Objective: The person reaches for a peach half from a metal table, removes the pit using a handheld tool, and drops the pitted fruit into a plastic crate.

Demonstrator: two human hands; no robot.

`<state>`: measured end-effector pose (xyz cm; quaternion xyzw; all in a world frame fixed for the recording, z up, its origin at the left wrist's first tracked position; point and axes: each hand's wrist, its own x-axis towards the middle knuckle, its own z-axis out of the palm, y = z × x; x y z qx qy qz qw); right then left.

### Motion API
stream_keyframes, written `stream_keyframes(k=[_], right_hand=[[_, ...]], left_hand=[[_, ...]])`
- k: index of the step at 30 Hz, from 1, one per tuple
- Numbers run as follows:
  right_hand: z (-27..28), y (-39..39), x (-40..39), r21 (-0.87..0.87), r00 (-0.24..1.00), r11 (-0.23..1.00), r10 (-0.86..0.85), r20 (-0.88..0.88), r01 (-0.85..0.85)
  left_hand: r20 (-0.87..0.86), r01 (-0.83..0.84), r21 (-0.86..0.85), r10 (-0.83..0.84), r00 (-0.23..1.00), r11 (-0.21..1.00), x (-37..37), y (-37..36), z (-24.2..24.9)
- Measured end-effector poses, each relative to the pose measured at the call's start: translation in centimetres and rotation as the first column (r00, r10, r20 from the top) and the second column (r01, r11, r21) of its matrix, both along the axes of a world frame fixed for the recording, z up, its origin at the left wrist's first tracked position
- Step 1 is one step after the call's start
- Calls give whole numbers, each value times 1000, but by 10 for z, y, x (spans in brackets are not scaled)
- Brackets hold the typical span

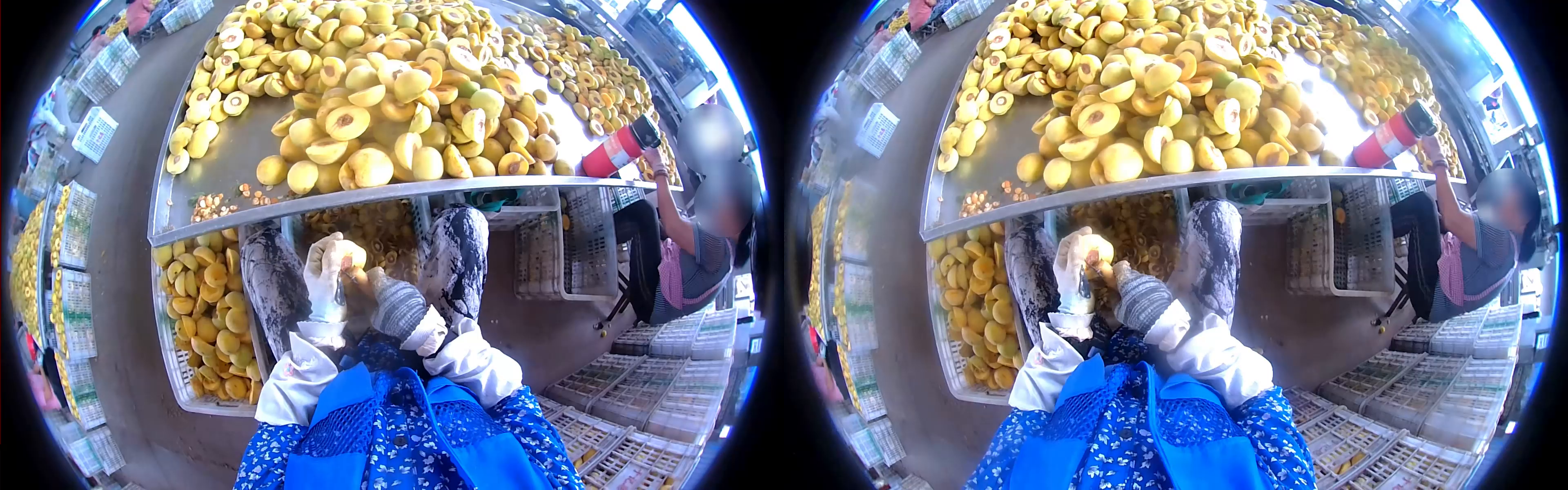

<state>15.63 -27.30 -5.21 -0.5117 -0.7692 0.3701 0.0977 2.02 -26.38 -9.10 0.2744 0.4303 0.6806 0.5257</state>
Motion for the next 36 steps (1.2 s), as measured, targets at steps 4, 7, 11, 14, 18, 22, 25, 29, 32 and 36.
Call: stream_keyframes(k=[4, 7, 11, 14, 18, 22, 25, 29, 32, 36], right_hand=[[-26, 0, -3, -79, 976, 995, -68, -207, 53], [-30, -4, -4, -186, 961, 982, -72, -266, 22], [-30, -7, 3, -425, 812, 903, -196, -550, -70], [-27, -9, 4, -459, 831, 888, -238, -503, -24], [-90, -20, -9, -735, 540, 676, -603, -587, -43], [-98, -26, -18, -690, 411, 715, -600, -687, -111], [-70, -21, -12, -417, 648, 909, -331, -685, 24], [-10, -13, 2, -766, 641, 619, -518, -566, -176], [-18, -12, 7, -762, 681, 607, -460, -569, -226], [-18, -11, 6, -776, 665, 578, -479, -573, -252]], left_hand=[[96, -49, -106, 59, 994, 993, -5, 0, 1], [111, -63, -125, 77, 991, 990, -4, -1, 2], [50, -109, -87, 114, 992, 990, 4, -4, -2], [2, -133, -12, 133, 991, 991, 15, -2, 5], [-80, -204, -116, 195, 977, 972, 27, 1, 27], [-231, -250, 40, 252, 940, 967, 27, 1, 0], [-320, -263, 84, 276, 907, 961, 27, 2, -5], [-41, -180, -62, 178, 983, 982, 20, -1, 2], [125, -59, -112, 73, 990, 992, 16, -4, 3], [348, 17, -137, 32, 937, 990, 13, -1, -1]])
